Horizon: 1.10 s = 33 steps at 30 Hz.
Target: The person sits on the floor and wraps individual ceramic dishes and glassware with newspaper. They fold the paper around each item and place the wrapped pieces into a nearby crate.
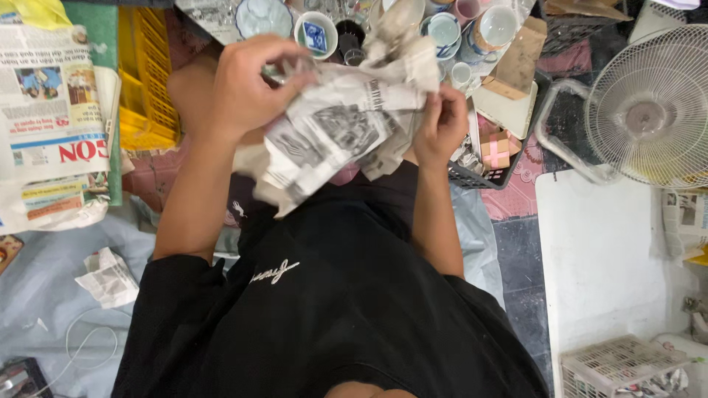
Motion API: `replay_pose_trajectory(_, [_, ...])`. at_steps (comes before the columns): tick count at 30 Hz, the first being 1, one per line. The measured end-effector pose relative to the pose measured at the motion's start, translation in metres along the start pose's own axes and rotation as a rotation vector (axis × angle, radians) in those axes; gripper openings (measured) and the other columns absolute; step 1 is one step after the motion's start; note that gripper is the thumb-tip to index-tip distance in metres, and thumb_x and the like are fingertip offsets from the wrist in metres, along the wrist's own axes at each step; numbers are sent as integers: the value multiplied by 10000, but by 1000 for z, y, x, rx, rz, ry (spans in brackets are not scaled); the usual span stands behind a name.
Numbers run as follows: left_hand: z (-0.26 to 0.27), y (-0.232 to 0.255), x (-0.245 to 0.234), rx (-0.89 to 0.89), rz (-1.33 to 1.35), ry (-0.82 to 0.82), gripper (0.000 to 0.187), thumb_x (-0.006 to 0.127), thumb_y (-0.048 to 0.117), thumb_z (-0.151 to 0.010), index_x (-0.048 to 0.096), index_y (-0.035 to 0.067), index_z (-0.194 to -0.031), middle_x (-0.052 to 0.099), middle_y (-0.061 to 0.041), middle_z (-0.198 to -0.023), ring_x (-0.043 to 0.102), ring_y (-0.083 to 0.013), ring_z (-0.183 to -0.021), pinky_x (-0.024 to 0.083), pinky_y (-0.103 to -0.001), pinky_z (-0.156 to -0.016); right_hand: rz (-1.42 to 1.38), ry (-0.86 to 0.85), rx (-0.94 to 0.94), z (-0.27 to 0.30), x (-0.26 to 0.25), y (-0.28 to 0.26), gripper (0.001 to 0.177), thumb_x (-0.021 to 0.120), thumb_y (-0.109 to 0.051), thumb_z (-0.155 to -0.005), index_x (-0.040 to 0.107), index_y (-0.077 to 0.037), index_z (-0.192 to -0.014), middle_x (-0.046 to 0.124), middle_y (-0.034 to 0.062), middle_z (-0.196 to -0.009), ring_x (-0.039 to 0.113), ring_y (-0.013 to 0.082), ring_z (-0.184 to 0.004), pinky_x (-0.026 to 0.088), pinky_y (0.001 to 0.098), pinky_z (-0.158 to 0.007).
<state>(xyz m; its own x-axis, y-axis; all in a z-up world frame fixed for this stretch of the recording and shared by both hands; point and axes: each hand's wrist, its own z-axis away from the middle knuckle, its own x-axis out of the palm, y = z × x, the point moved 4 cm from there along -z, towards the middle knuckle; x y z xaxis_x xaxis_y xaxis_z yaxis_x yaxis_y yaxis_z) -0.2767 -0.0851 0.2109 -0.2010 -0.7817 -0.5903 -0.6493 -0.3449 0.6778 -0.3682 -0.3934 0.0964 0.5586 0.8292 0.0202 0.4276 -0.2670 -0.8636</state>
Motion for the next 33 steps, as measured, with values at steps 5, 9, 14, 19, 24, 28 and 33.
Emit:
replay_pose_trajectory(5, [29, 17, 9, 26, 310, -237, 889, 858, 414, -862, 474, -28, -1531, 650, -194, -1400, 697, -319, -1202, 554, -387, -1056, 22, 9, 57, -14, -5, -15, 104, 574, -74, -1115, 604, 19, -1151, 658, -3, -967, 573, 43, -854, 457, 207, -765])
replay_pose_trajectory(9, [71, 53, 22, 68, 109, -168, 798, 827, 428, -803, 532, -104, -1320, 634, -261, -1197, 665, -364, -1040, 526, -432, -899, 19, 42, 61, -16, -6, -22, 97, 584, -61, -1123, 617, 29, -1139, 653, -5, -952, 549, 42, -834, 433, 208, -741])
replay_pose_trajectory(14, [104, 3, 44, -432, 472, -168, 182, 736, 156, -967, 747, 16, -1083, 769, -32, -875, 691, -103, -742, 553, -282, -677, -30, 42, 159, -17, -27, -2, 141, 626, -105, -1120, 624, 33, -1152, 634, 15, -955, 520, 70, -827, 402, 226, -732])
replay_pose_trajectory(19, [108, -32, 46, -381, 698, 244, 156, 721, 132, -1059, 717, -18, -1099, 724, -5, -971, 636, -54, -836, 514, -235, -755, -25, -101, 25, -4, -23, 5, 583, 754, -189, -963, 433, 22, -1401, 582, 80, -1366, 598, 174, -1248, 495, 322, -1079])
replay_pose_trajectory(24, [101, -30, 31, -360, 617, 287, 157, 712, 112, -1045, 712, -20, -1132, 739, -16, -990, 662, -59, -846, 535, -227, -763, -62, -431, 55, 36, 5, -4, 619, 794, -99, -936, 495, 42, -1460, 599, 120, -1409, 576, 212, -1331, 448, 344, -1181])
replay_pose_trajectory(28, [97, -28, 20, -338, 416, 252, 82, 722, 35, -1034, 743, -16, -1094, 737, -39, -939, 650, -81, -811, 520, -238, -737, -142, -275, 251, 48, 6, 29, 532, 786, -85, -919, 567, 38, -1387, 673, 89, -1317, 633, 176, -1230, 495, 311, -1104])
replay_pose_trajectory(33, [85, -38, 2, -327, 464, 176, 165, 660, -67, -1007, 745, -3, -1134, 762, -56, -1036, 708, -99, -916, 557, -246, -816, 10, -293, 229, 34, -12, 22, 381, 768, 4, -875, 678, 28, -1244, 719, 131, -1236, 675, 200, -1154, 517, 322, -1069])
